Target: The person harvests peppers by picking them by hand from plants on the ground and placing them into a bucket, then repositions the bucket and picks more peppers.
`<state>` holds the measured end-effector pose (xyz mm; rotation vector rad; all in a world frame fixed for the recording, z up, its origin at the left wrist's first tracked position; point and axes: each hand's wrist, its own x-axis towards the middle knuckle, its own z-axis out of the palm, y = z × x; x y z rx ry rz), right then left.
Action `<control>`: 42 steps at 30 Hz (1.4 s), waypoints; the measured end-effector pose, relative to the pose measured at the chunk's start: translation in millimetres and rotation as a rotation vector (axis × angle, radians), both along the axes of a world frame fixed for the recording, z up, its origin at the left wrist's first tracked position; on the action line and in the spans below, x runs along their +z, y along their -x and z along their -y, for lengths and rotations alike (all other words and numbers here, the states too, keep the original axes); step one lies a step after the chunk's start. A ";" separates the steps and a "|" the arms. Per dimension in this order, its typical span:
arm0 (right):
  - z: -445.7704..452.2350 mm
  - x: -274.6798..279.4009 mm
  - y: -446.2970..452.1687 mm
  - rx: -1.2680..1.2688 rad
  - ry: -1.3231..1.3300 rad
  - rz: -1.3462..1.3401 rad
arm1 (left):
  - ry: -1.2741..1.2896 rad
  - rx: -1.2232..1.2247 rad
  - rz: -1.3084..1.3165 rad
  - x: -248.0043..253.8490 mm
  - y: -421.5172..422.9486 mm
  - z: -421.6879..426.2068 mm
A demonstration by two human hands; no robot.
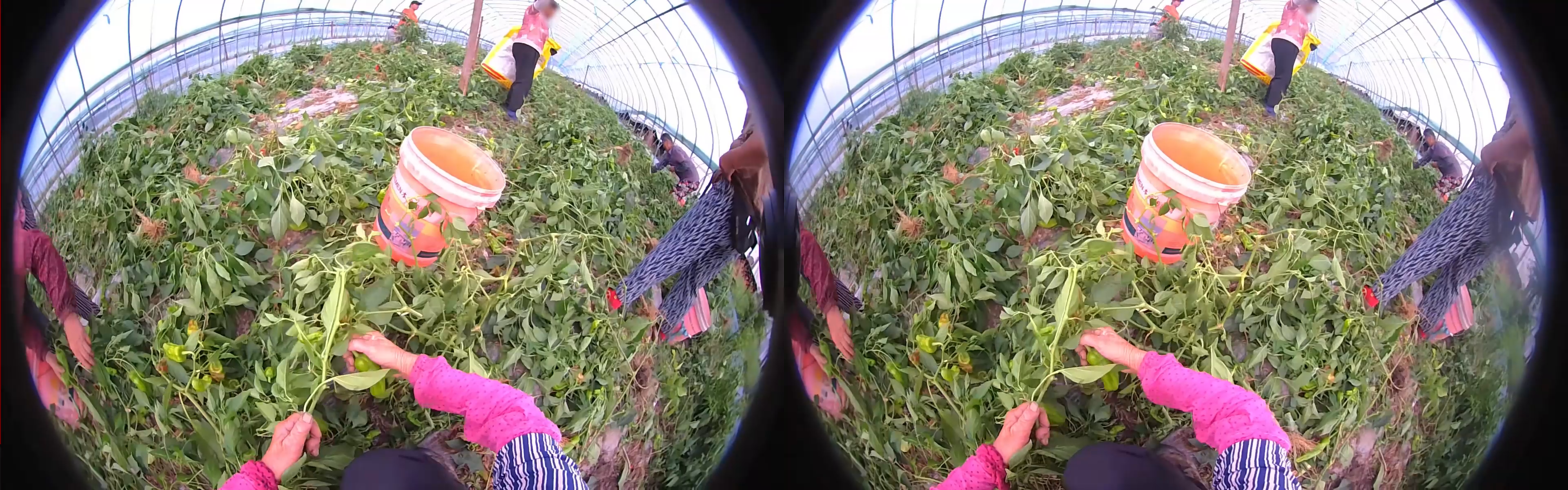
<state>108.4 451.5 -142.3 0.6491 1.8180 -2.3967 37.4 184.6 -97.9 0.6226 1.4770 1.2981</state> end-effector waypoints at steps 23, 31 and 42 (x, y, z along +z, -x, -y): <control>-8.5 63.9 -48.7 -0.414 0.173 -0.357 | 0.226 -0.379 -0.839 9.0 -7.3 -11.8; 81.8 95.9 -18.2 -0.148 -0.062 -0.483 | -0.085 -0.120 0.171 31.2 -20.9 -35.2; -32.3 125.5 -38.7 -0.723 -0.370 -0.336 | 0.053 -0.029 0.053 -13.2 19.2 28.3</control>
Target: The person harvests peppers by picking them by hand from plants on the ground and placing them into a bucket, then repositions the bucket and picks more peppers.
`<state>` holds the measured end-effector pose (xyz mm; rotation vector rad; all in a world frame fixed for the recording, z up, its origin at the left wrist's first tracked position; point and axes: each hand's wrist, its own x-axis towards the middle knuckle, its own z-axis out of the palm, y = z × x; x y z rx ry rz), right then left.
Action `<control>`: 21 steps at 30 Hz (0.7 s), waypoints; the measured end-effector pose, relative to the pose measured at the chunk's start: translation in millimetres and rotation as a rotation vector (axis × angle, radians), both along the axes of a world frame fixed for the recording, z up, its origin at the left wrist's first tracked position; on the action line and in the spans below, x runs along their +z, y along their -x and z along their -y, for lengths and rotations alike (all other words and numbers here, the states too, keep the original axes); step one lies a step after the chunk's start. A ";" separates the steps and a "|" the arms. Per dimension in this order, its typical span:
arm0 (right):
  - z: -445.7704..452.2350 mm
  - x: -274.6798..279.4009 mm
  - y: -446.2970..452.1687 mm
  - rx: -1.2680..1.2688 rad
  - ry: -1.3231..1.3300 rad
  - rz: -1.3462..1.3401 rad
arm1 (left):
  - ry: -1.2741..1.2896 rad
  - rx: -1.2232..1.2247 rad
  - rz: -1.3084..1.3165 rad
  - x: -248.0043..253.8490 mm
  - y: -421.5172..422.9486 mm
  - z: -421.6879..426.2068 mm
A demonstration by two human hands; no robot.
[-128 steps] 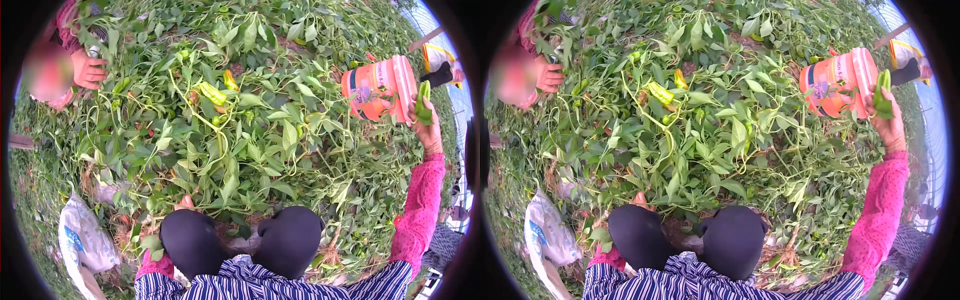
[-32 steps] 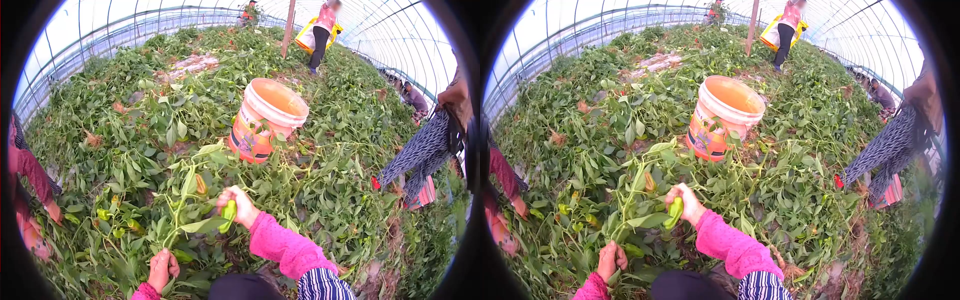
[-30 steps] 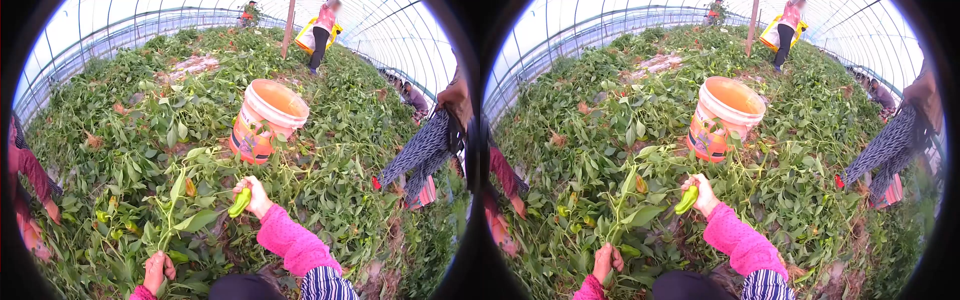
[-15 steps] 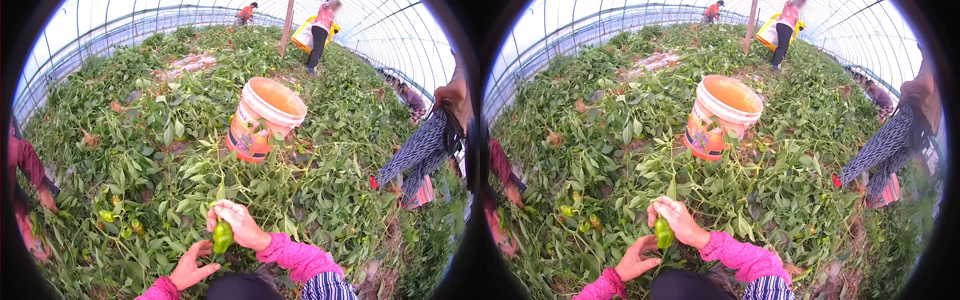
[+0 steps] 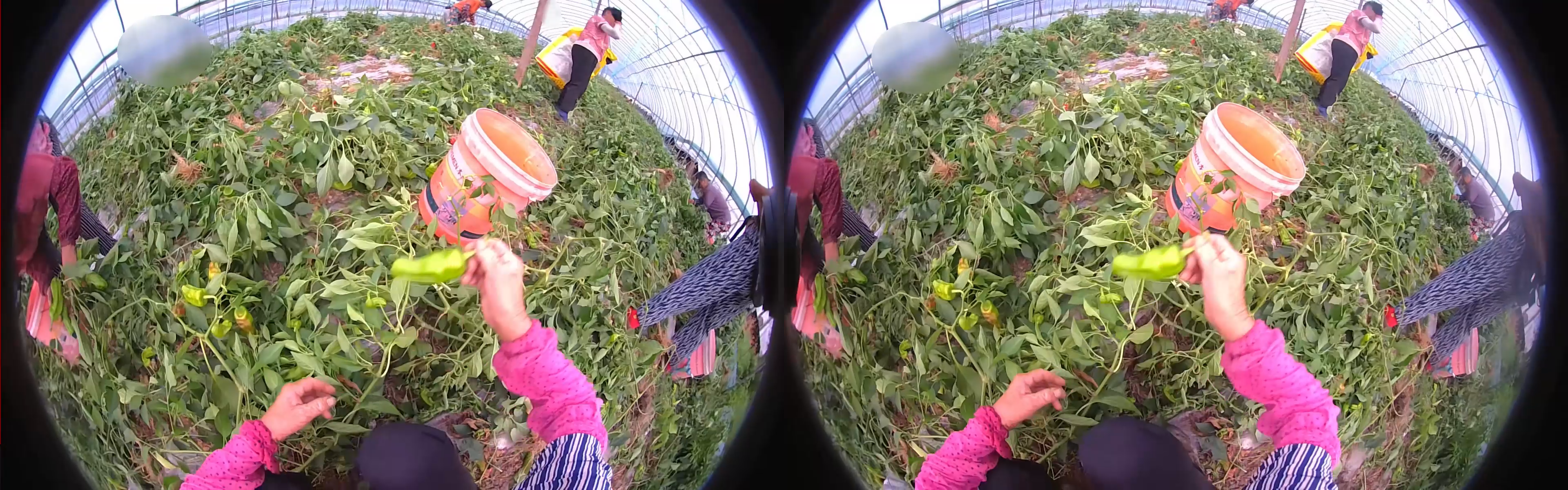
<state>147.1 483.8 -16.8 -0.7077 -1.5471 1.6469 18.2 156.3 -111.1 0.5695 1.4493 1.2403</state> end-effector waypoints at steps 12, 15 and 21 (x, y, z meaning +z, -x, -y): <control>-113.2 21.2 69.6 0.165 -0.065 0.080 | 0.191 1.073 -0.234 -23.2 66.4 68.6; -13.7 -43.2 66.0 0.374 -0.011 0.227 | 0.210 1.239 -0.444 -36.5 86.1 74.5; 97.0 -85.7 70.8 0.760 -0.012 0.256 | 0.350 1.178 -0.010 -27.1 121.3 63.5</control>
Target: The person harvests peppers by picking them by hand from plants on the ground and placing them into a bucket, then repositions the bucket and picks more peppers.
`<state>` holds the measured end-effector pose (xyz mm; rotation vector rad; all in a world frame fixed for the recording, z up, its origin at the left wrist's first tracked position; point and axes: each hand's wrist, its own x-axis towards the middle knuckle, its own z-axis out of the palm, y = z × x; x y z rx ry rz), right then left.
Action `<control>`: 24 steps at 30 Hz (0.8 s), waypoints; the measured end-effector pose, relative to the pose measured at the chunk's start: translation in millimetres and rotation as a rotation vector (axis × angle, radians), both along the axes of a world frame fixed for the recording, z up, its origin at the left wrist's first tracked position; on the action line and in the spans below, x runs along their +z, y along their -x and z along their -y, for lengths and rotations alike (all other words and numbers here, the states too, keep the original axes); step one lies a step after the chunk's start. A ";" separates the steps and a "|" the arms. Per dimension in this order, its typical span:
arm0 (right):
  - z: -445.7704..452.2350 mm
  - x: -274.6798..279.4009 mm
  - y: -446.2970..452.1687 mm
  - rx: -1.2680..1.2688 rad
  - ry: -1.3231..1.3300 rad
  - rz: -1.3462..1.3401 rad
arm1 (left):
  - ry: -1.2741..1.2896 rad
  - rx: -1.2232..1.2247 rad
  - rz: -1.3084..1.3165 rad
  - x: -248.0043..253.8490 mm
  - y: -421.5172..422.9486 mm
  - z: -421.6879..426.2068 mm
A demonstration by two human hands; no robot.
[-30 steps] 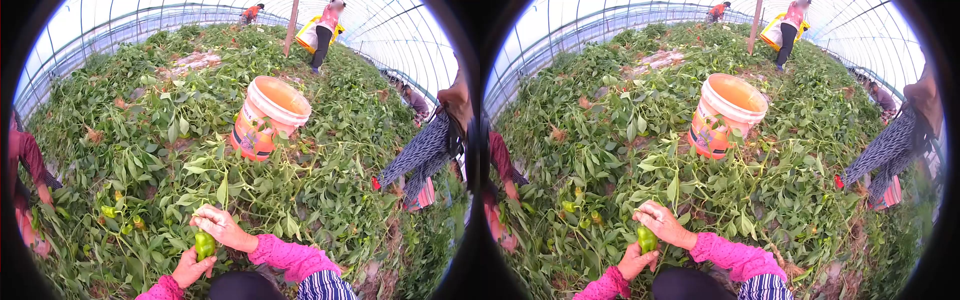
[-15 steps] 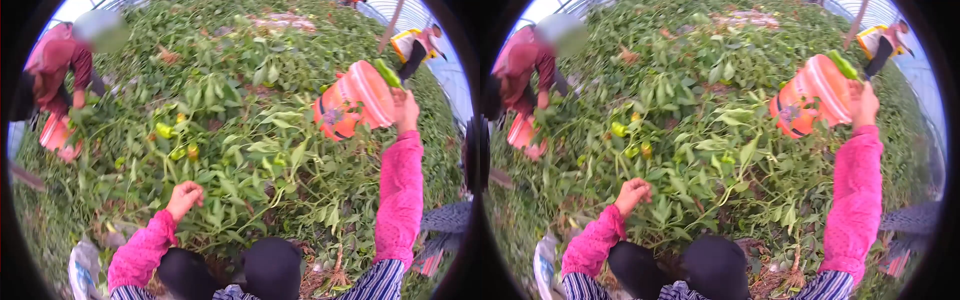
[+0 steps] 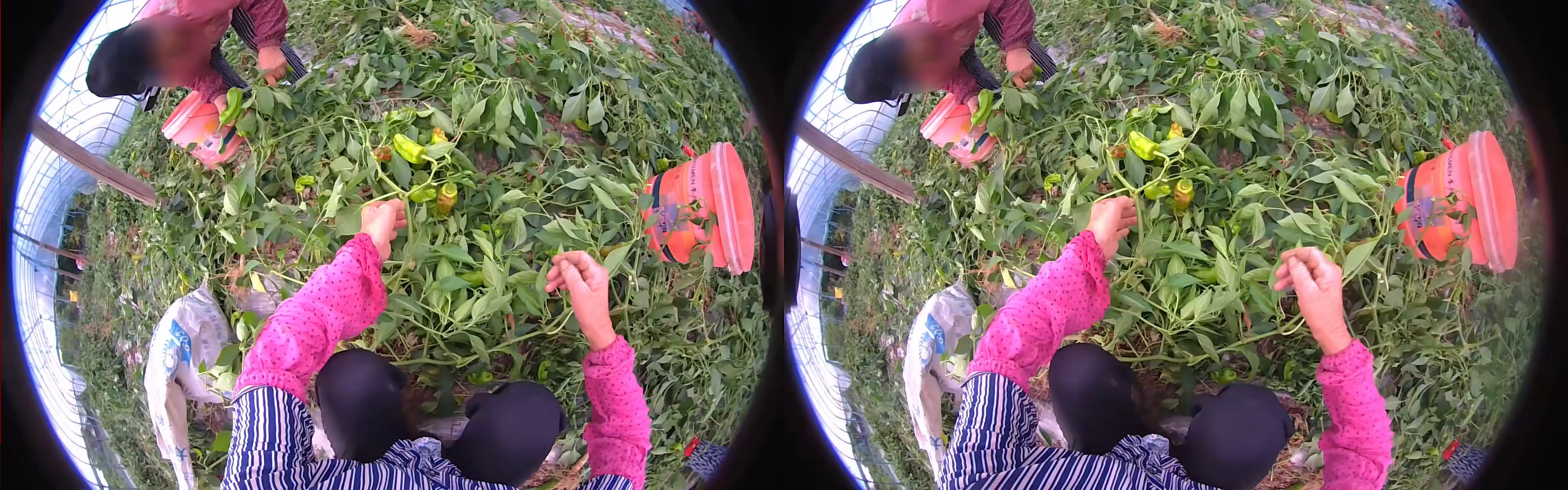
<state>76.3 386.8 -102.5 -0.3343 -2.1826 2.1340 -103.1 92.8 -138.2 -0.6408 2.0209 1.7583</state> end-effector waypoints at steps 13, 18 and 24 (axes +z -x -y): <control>62.0 2.5 96.7 0.058 -0.338 -0.242 | -0.652 0.036 -0.092 -29.6 -37.1 -35.1; 104.8 15.6 151.5 0.232 -1.032 0.002 | -0.687 0.043 -0.109 -27.0 -83.7 -52.6; 101.3 -38.9 142.5 0.090 -0.968 0.120 | -0.780 -0.012 -0.040 -27.8 -114.4 -54.5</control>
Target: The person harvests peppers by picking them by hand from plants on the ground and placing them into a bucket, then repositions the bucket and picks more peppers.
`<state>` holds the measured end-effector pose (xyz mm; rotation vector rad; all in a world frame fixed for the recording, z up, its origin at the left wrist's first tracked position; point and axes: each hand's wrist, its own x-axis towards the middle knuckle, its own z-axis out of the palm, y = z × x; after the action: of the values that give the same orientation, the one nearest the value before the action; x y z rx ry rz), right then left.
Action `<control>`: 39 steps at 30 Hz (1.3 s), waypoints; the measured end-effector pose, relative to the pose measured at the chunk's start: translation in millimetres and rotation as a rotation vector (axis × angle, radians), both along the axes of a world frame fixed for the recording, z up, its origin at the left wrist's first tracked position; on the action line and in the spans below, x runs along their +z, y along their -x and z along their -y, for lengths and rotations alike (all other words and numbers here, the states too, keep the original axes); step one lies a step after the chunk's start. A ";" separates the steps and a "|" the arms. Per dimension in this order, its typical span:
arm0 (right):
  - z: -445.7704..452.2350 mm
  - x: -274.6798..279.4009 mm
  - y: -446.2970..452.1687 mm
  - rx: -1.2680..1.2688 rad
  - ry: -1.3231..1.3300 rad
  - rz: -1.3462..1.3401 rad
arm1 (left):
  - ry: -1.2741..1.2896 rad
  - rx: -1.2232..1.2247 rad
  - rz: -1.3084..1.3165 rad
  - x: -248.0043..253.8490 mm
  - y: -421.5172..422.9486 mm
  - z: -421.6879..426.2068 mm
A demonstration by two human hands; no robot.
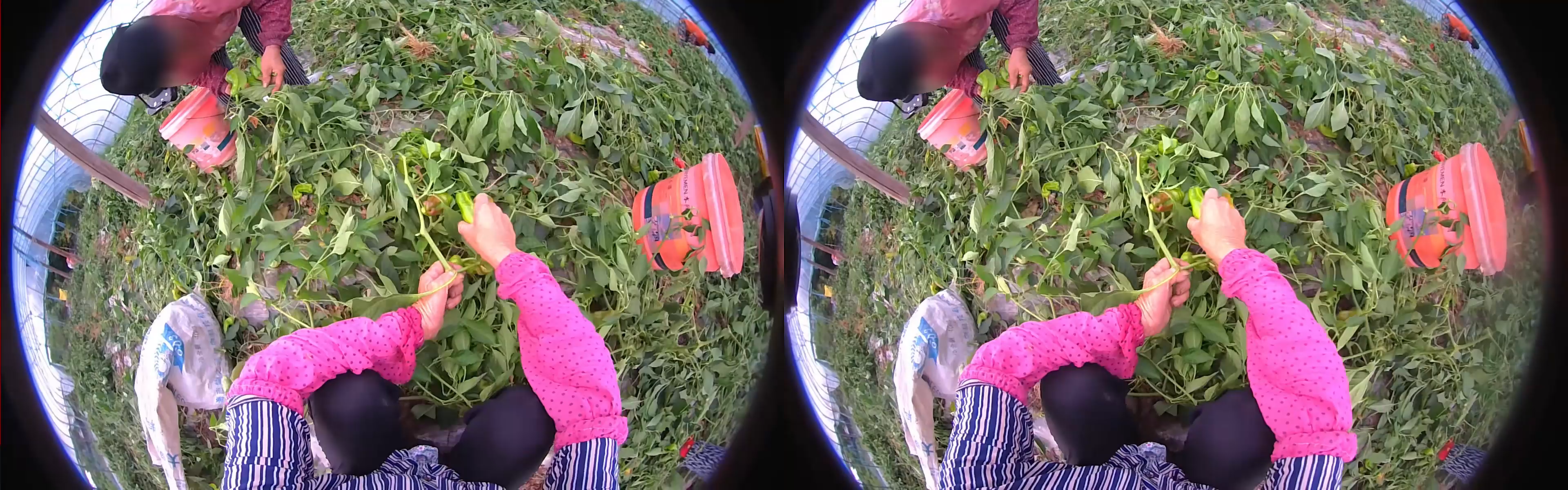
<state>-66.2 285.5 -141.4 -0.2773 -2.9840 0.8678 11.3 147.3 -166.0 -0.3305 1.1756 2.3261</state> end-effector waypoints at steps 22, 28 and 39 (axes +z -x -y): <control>-185.7 30.6 -135.9 -0.581 1.350 -0.172 | 0.238 -0.238 -0.144 -4.1 -14.4 -3.1; -271.1 136.9 -157.2 -0.536 1.337 -0.527 | 0.272 -0.263 -0.140 -3.3 -16.7 -4.2; -205.3 133.6 -81.6 -0.299 0.798 -0.100 | 0.296 -0.352 -0.157 7.1 -23.0 -1.9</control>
<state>15.4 490.8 -7.8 -0.6346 -2.2635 1.8911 34.4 149.2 -158.9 -0.0343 1.5230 1.9034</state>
